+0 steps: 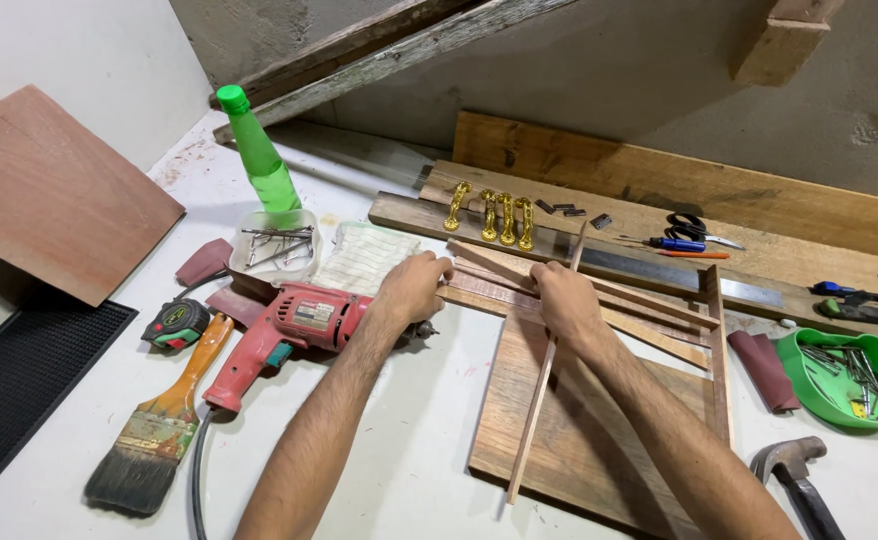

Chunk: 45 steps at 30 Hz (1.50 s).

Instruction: Measuring, marking, and hammering small wooden strips to assemble a frame on a wooden base.

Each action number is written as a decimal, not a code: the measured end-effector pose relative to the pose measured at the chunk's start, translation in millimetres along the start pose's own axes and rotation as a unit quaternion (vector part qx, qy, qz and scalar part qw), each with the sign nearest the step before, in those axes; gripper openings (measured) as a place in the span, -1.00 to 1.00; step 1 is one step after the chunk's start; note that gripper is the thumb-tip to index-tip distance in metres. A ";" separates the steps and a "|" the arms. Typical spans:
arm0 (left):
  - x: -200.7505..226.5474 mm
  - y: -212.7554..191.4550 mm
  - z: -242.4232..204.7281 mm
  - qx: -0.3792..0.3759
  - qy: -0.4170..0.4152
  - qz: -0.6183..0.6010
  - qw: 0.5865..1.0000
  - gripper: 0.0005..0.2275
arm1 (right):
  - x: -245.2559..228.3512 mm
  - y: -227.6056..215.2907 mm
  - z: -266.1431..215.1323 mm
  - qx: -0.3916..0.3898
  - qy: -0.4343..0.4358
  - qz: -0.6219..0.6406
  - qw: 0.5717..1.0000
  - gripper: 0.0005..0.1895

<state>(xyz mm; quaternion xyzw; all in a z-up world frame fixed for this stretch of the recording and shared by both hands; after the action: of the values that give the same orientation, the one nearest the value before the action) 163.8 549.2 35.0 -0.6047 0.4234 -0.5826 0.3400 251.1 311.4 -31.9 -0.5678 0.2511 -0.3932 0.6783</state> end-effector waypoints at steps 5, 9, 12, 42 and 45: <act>-4.0 8.4 11.4 -0.012 0.040 0.031 0.999 -0.82 | 0.2 -21.6 2.9 -0.048 0.064 0.077 0.994 -0.87; -15.7 10.4 17.6 0.020 0.082 0.075 0.994 -0.86 | 2.9 -24.2 -0.5 -0.074 0.086 0.107 0.988 -0.81; -23.3 7.6 15.8 0.048 0.091 0.046 0.994 -0.84 | 3.6 -36.2 -4.4 -0.086 0.112 0.131 0.981 -0.82; -14.6 26.0 40.9 0.034 0.036 0.001 0.999 -0.70 | 35.3 -35.8 -7.9 -0.124 0.139 0.213 0.959 -0.75; -13.8 25.2 41.0 0.025 0.044 0.006 0.999 -0.73 | 26.8 -50.5 -9.4 -0.165 0.170 0.204 0.950 -0.75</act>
<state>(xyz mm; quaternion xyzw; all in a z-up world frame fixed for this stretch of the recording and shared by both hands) 202.1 548.1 2.8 -0.5671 0.4269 -0.6170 0.3399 246.3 281.7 17.7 -0.5333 0.5341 -0.2901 0.5883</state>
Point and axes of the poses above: each hand's wrist, its own z-axis towards the middle knuckle, its own y-axis out of the palm, x = y × z, the point moved 4 cm from there along z, towards the middle knuckle, and after that the axes turned 4 degrees about -z, right-handed, at the moved point
